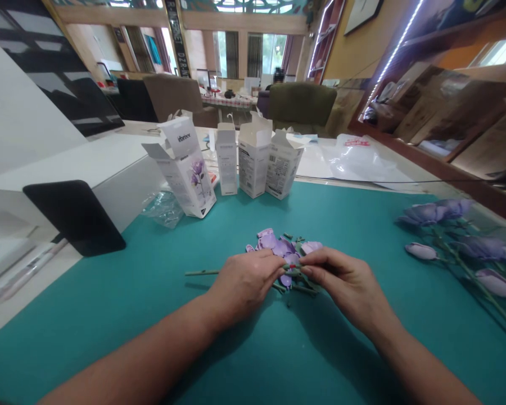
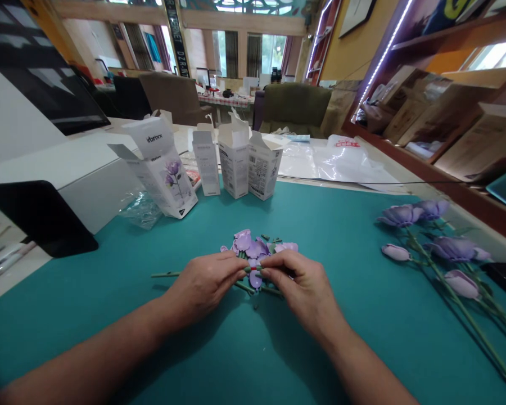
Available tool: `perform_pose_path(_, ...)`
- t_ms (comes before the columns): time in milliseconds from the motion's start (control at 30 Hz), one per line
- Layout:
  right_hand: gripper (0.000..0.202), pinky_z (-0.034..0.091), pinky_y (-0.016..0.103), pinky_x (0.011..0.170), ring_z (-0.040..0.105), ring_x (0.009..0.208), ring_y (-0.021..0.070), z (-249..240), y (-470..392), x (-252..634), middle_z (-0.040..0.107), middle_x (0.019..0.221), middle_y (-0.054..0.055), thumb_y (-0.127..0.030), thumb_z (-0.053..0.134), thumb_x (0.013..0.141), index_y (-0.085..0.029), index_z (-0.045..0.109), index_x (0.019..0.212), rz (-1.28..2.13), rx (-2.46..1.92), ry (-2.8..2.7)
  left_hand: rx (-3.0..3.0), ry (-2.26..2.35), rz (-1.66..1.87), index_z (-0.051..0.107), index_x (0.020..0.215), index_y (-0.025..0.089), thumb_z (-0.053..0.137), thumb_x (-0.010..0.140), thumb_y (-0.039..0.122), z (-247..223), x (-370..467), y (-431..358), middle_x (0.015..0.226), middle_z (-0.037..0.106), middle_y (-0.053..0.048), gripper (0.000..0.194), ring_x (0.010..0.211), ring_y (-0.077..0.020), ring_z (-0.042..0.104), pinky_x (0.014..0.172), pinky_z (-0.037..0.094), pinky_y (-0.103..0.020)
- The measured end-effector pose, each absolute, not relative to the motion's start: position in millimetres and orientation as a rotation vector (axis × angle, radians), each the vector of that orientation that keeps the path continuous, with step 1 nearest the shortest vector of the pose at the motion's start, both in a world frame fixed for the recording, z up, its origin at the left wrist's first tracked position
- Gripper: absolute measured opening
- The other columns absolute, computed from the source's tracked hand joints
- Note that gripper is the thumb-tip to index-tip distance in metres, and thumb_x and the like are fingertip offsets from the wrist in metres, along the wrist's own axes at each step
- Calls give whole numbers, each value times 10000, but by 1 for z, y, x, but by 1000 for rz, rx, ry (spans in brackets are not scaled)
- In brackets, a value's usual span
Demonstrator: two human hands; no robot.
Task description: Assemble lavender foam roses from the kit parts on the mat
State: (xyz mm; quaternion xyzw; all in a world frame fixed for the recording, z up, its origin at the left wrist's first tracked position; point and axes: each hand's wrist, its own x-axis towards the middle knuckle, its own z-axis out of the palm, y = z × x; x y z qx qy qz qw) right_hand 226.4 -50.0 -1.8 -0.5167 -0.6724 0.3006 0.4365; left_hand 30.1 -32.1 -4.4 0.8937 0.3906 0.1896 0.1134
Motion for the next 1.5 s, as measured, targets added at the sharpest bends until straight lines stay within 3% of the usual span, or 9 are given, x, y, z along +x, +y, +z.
perform_pose_path(133, 155, 486, 274, 554, 615, 612, 167, -3, -50, 226, 706, 695, 19, -376, 668, 748, -234, 730, 750, 759, -1287, -1666, 2616, 1146, 555, 644, 984, 181, 378, 971, 283, -5, 30, -32, 899, 675, -52, 286, 825, -185, 622, 712, 470, -287)
perform_pose_path(400, 89, 487, 270, 561, 616, 622, 166, -2, -49, 226, 710, 690, 14, -297, 675, 715, -234, 735, 732, 801, -1283, -1621, 2637, 1164, 559, 643, 975, 186, 381, 969, 279, -5, 30, -34, 885, 672, -49, 278, 824, -186, 620, 700, 469, -281)
perform_pose_path(1067, 73, 494, 249, 621, 631, 699, 152, -8, -51, 228, 697, 757, 5, -222, 634, 803, -236, 705, 808, 646, -1109, -1820, 2443, 1088, 473, 667, 1018, 183, 445, 951, 266, 1, 31, -31, 937, 702, -35, 247, 845, -171, 632, 719, 447, -252)
perform_pose_path(1500, 76, 494, 248, 618, 628, 688, 149, -5, -53, 224, 699, 744, 4, -226, 637, 789, -237, 712, 785, 679, -1099, -1795, 2319, 1032, 496, 682, 985, 165, 447, 940, 267, 3, 31, -30, 930, 705, -50, 260, 841, -182, 615, 741, 426, -263)
